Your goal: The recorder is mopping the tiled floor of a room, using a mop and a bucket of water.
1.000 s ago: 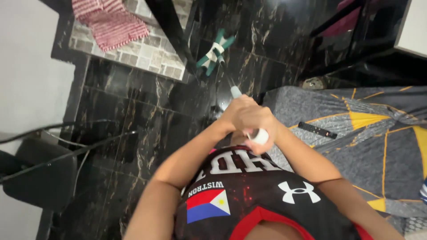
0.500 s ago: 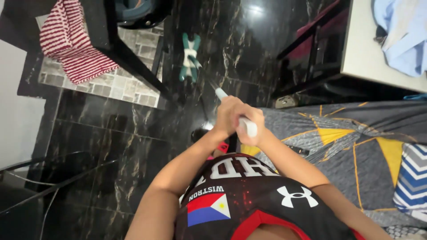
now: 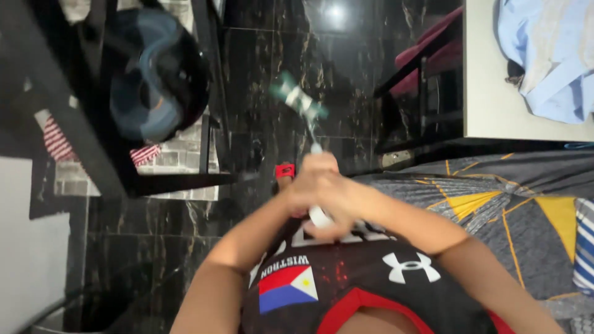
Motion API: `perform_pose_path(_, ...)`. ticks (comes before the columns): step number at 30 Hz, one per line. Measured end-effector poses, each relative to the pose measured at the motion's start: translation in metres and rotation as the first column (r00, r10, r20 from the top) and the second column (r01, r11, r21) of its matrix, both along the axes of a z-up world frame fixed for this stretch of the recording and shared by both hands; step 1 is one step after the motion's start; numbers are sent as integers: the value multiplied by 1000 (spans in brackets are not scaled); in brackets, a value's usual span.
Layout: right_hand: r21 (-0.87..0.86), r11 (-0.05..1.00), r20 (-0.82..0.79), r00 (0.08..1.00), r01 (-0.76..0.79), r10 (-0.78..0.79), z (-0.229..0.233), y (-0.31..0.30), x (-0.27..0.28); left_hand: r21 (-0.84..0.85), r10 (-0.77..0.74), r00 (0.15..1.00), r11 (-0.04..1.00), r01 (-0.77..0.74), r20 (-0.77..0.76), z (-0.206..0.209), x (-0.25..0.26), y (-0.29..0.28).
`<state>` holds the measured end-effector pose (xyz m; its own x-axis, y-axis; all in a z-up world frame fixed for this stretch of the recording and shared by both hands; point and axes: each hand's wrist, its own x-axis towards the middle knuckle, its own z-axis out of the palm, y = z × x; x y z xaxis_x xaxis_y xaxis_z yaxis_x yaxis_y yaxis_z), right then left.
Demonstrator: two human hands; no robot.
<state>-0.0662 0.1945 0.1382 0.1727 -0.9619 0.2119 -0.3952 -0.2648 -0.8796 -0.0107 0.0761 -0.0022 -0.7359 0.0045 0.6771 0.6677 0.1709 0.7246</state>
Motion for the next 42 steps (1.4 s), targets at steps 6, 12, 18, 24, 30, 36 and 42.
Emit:
perform_pose_path(6,186,947,-214,951,262,-221,-88,-102,-115,238,218,956,935,-262,198,-137,-139,-57)
perform_pose_path(12,-294,737,-203,713,609,-671,-112,-130,-187,76,153,906,977,-198,394,-69,-229,-118)
perform_pose_path(18,-177,730,-107,725,660,-681,-27,-146,-212,-171,-258,961,947,272,101,-3,-280,-175)
perform_pose_path(24,-208,714,23,733,669,-680,-7,-165,-272,92,-302,916,953,288,263,-24,-331,-170)
perform_pose_path(30,-338,526,-76,534,780,-842,-35,-177,-384,171,-433,886,898,407,165,-36,-476,-179)
perform_pose_path(36,-186,517,-157,494,835,-855,-117,-161,-497,51,-436,855,896,441,281,-92,-592,-165)
perform_pose_path(42,-241,333,-173,297,912,-939,-153,-163,-573,-226,-435,895,866,446,96,-147,-696,-157)
